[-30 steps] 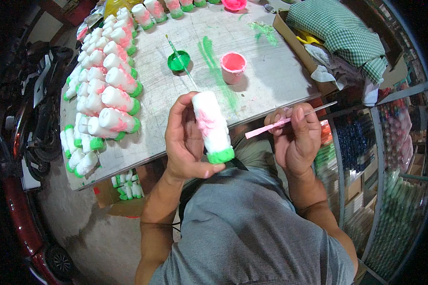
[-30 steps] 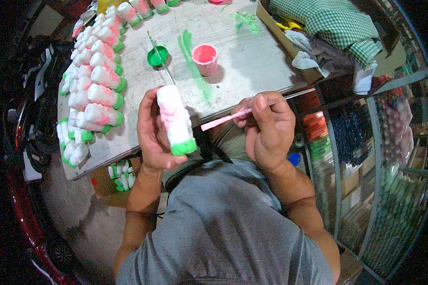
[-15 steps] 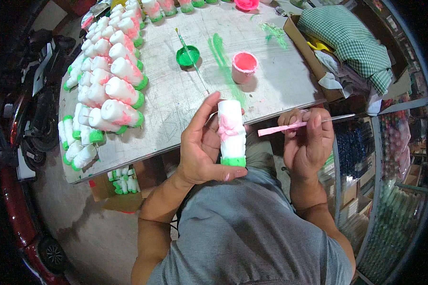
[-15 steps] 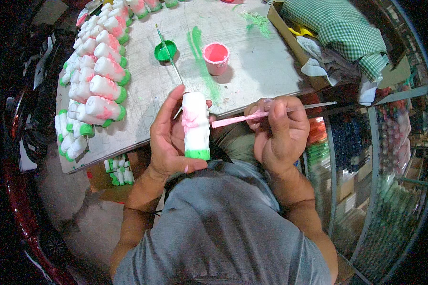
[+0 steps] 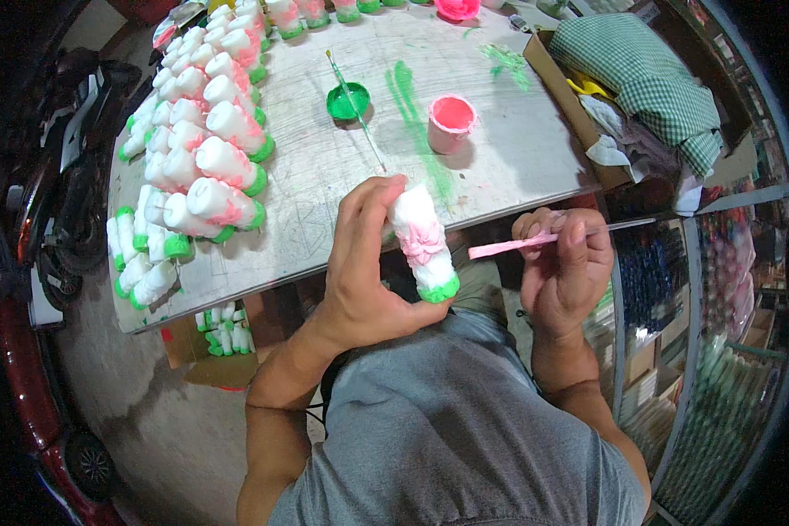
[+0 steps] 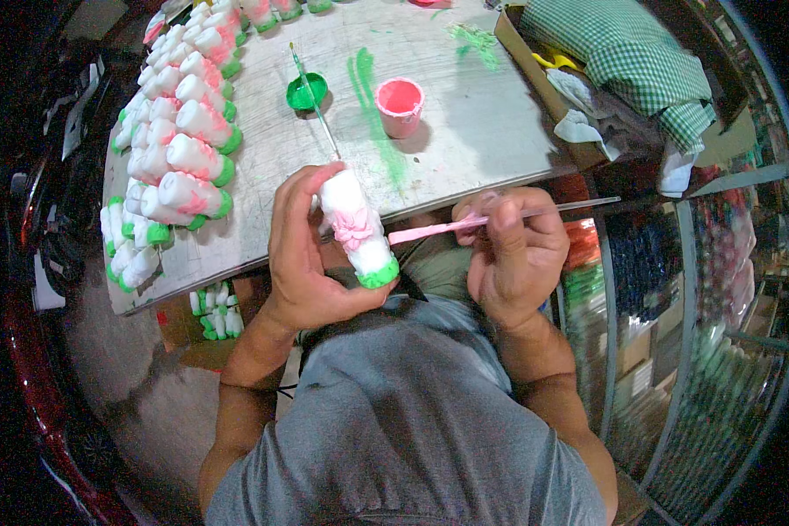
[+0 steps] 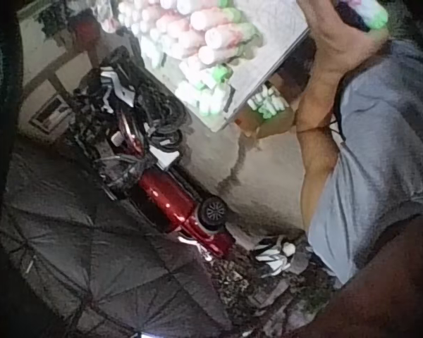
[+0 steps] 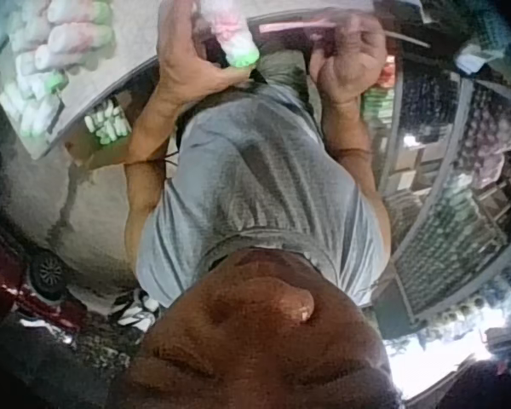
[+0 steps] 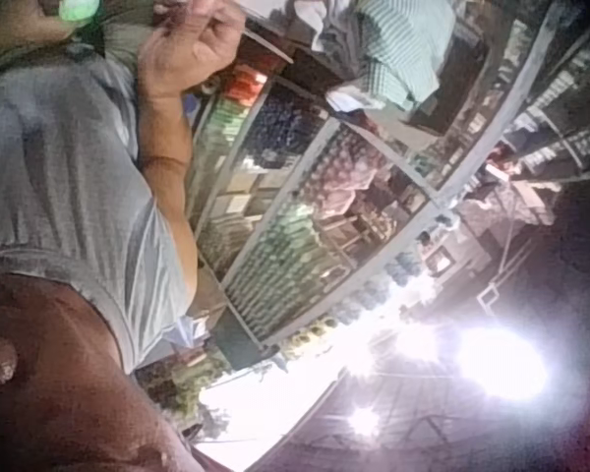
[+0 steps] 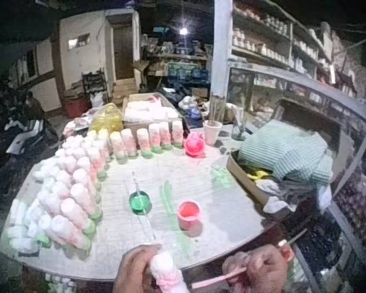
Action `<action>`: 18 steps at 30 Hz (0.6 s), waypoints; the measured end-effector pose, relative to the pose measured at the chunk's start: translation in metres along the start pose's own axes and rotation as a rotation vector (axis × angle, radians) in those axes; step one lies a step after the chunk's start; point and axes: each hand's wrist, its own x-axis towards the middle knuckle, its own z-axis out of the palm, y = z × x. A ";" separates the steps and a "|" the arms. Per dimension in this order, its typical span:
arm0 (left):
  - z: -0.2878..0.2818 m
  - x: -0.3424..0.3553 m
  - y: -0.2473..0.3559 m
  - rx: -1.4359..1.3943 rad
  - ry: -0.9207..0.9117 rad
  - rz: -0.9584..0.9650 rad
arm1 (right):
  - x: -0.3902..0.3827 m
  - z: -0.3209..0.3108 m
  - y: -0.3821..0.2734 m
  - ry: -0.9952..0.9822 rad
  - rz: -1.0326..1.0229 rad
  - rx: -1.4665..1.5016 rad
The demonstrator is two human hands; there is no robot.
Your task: The person paints pink designs onto white cylindrical objects with green bases using a small brush. They repeatedly dip the brush into pink paint and apply it to the objects, then place the finished items on a table among many similar objects.
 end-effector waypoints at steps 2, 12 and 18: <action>0.004 0.005 0.001 0.239 0.063 0.164 | -0.003 -0.002 0.000 -0.048 -0.058 -0.053; 0.016 0.002 -0.004 0.311 0.078 0.167 | -0.014 -0.015 0.014 -0.174 -0.135 -0.141; 0.021 0.001 -0.006 0.304 0.089 0.187 | -0.014 -0.020 0.017 -0.166 -0.146 -0.236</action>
